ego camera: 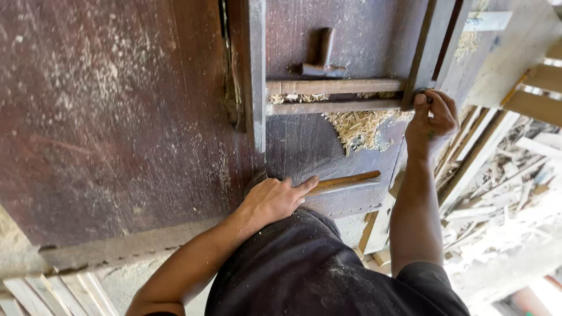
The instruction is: The person uses a hammer and a metal rod to tap and adjust a wooden frame on a workbench. They repeatedly strike the rod and reposition the frame while wood shavings accumulate on the surface.
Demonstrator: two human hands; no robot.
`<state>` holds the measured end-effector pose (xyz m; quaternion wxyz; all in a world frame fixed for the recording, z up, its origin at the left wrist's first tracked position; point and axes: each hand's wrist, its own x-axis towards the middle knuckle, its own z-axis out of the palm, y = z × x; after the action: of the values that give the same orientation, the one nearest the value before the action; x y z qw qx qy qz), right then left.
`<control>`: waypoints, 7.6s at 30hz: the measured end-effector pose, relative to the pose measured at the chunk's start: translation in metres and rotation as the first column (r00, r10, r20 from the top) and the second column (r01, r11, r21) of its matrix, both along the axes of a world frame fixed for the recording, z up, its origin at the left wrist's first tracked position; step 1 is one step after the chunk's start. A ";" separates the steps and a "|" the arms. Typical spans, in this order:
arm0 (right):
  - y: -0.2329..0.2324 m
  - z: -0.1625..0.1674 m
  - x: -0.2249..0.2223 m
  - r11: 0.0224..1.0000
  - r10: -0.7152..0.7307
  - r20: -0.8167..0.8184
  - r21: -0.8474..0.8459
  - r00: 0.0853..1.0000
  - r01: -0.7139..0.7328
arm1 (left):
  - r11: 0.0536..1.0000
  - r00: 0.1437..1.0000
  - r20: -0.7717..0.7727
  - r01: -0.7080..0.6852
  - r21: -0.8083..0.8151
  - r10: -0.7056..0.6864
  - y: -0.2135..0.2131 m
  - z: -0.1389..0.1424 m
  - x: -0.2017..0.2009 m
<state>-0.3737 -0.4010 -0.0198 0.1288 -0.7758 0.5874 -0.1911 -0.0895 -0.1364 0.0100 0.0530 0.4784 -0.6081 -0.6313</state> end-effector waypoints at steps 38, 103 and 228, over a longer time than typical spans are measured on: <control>0.011 -0.008 0.001 0.996 -0.004 0.199 -0.085 0.980 0.022 | 0.787 0.917 0.187 -0.181 -0.590 0.351 -0.062 0.068 -0.023; 0.009 -0.030 -0.010 0.992 0.070 0.568 -0.130 0.820 0.006 | 0.739 0.787 0.544 0.546 -0.395 -0.291 -0.324 0.094 -0.149; 0.008 -0.025 -0.007 0.996 0.039 0.589 -0.092 0.807 0.019 | 0.774 0.819 0.569 0.312 -0.551 0.076 -0.316 0.134 -0.156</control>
<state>-0.3809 -0.3934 -0.0444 0.2695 -0.6864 0.5047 -0.4489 -0.2456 -0.4526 0.1441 -0.0152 0.5558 -0.7995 -0.2273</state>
